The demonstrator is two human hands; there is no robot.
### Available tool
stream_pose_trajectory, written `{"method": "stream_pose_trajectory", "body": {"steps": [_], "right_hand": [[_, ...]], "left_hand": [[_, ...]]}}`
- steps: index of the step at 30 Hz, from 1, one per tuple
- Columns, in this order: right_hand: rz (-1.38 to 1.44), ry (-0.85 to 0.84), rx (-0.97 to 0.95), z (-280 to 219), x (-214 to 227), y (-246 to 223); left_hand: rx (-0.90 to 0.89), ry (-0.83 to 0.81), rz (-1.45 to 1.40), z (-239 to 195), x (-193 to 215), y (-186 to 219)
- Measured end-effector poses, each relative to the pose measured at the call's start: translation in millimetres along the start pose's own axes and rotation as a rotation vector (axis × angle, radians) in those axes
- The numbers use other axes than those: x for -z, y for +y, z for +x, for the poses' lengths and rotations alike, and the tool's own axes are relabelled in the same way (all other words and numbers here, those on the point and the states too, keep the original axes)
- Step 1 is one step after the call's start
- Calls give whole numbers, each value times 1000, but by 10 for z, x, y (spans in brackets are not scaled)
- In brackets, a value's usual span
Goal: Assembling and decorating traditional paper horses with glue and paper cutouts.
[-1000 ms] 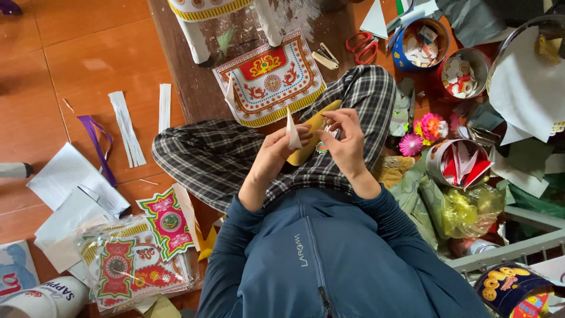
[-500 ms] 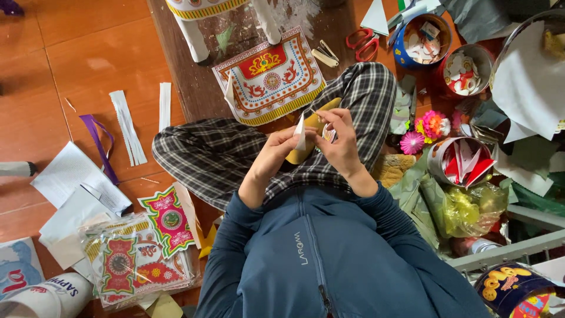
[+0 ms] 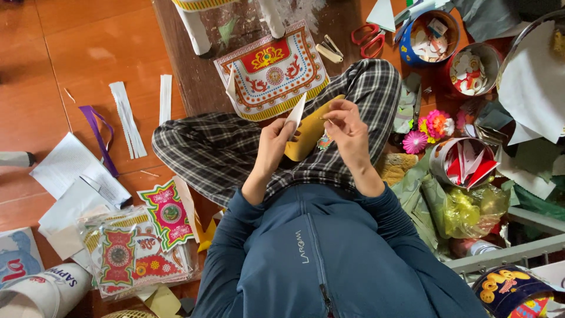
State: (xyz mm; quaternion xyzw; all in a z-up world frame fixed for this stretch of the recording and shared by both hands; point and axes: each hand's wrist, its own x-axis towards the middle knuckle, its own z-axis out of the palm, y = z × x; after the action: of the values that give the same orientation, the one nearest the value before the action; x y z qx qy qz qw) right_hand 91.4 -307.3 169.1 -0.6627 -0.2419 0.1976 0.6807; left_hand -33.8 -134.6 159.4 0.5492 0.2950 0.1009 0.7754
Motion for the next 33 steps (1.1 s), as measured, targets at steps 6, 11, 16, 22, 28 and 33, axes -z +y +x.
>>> {"method": "stream_pose_trajectory", "body": {"steps": [6,11,16,22,28,33], "right_hand": [[164,-97,-164,137,-251,-438],[-227,42,116,201,-451,-302],[-342,120,244,235,-471,-26],[-356,170,273,218,-477,63],[-350,180,296,231,-502,87],[-344,188,256,252,-481,108]], "left_hand": [[-310,153,571,-28,-69,48],[-458,106,631,-44,-133,80],[-507,69,618,-54,-152,17],[-498,107,610,-71,-205,47],[-520,171,617,-9,-191,-17],[-458,128,559,-48,-197,67]]}}
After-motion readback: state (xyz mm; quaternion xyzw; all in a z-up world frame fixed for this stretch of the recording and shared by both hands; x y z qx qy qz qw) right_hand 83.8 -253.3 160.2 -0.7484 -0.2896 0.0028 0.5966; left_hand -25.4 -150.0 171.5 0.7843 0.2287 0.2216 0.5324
